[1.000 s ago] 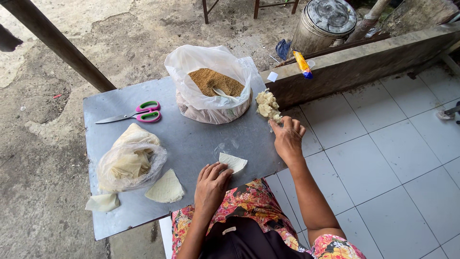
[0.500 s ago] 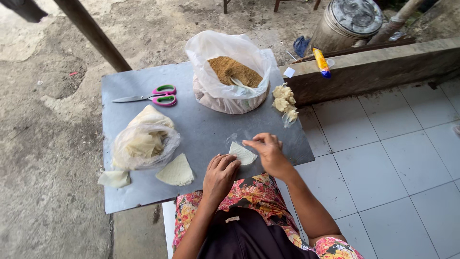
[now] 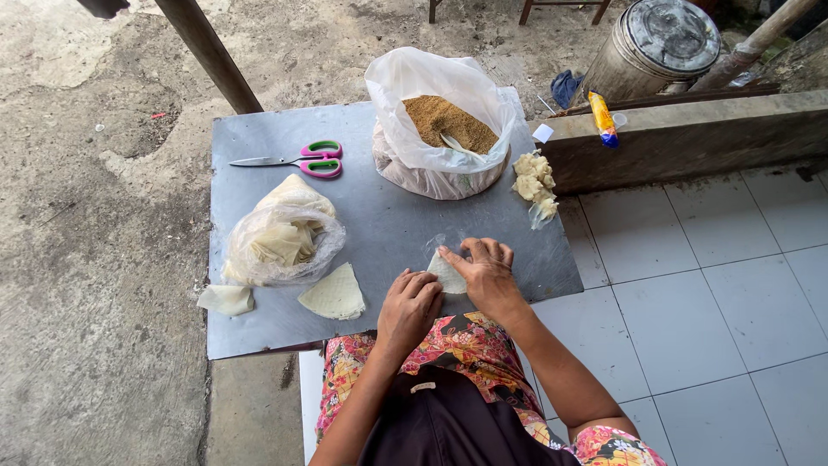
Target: The person prepares pastries by hand. The person takes a triangular piece of dough, adds a spoonful of filling from a bag, applies a paste with their finger to the edges, and then folds and rolls the dough into a cylindrical shape, repeating the process for multiple pastries.
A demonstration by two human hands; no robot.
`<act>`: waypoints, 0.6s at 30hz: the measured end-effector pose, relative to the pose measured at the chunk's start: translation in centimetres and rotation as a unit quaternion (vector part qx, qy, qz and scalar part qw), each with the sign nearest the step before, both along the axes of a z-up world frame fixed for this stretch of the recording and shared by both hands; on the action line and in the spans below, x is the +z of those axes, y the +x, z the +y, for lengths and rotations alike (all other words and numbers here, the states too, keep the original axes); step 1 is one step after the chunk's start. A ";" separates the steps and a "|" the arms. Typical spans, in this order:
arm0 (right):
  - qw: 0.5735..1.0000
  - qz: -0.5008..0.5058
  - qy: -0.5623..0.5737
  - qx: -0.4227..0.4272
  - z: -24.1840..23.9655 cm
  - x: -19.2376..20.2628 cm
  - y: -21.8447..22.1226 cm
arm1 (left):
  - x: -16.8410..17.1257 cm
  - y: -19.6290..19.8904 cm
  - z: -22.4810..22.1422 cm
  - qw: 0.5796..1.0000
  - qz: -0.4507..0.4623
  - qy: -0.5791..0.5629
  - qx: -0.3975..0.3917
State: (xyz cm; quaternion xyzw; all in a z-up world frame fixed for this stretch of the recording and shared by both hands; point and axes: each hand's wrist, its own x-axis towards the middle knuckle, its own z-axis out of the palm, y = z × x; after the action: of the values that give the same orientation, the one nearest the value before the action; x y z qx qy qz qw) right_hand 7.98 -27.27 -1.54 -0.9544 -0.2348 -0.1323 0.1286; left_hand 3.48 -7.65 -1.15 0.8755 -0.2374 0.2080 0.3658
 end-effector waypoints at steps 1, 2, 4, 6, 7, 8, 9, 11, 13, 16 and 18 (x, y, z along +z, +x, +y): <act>1.000 -0.009 -0.008 0.000 -0.3 0.0 0.0 | 0.0 0.0 0.0 1.000 -0.001 -0.003 0.002; 1.000 -0.019 -0.017 0.000 -0.6 0.1 0.2 | 0.0 0.0 0.0 1.000 -0.003 -0.007 0.004; 1.000 -0.021 -0.018 -0.008 -1.1 0.2 0.4 | 0.0 0.1 -0.1 1.000 -0.006 -0.006 0.009; 1.000 -0.014 -0.007 -0.017 -1.2 0.3 0.5 | 0.0 0.0 -0.1 1.000 -0.008 -0.007 0.011; 1.000 -0.007 0.005 -0.021 -1.2 0.4 0.5 | 0.1 0.0 -0.1 1.000 -0.009 -0.008 0.011; 1.000 0.000 0.017 -0.025 -1.1 0.5 0.6 | 0.1 0.0 -0.1 1.000 -0.011 -0.008 0.011; 1.000 -0.003 0.020 -0.009 -0.9 0.6 0.5 | 0.2 0.0 -0.1 1.000 -0.011 -0.008 0.010; 0.999 -0.007 0.027 0.022 -0.3 0.7 0.3 | 0.3 0.0 -0.1 1.000 -0.011 -0.007 0.007; 1.000 -0.019 -0.011 0.022 0.2 0.9 0.0 | 0.4 0.0 -0.1 1.000 -0.008 -0.008 0.008; 0.997 -0.047 -0.057 0.025 0.1 1.1 -0.3 | 0.4 0.0 -0.1 1.000 -0.009 -0.004 0.005; 0.995 -0.041 -0.090 0.017 -0.6 1.0 -0.2 | 0.3 0.0 -0.1 1.000 -0.010 -0.003 0.006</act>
State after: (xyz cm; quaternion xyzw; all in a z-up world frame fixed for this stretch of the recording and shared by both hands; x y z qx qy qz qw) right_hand 7.81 -27.89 -0.50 -0.9518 -0.2666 -0.1475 0.0346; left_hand 3.44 -7.70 -0.80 0.8739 -0.2349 0.2193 0.3648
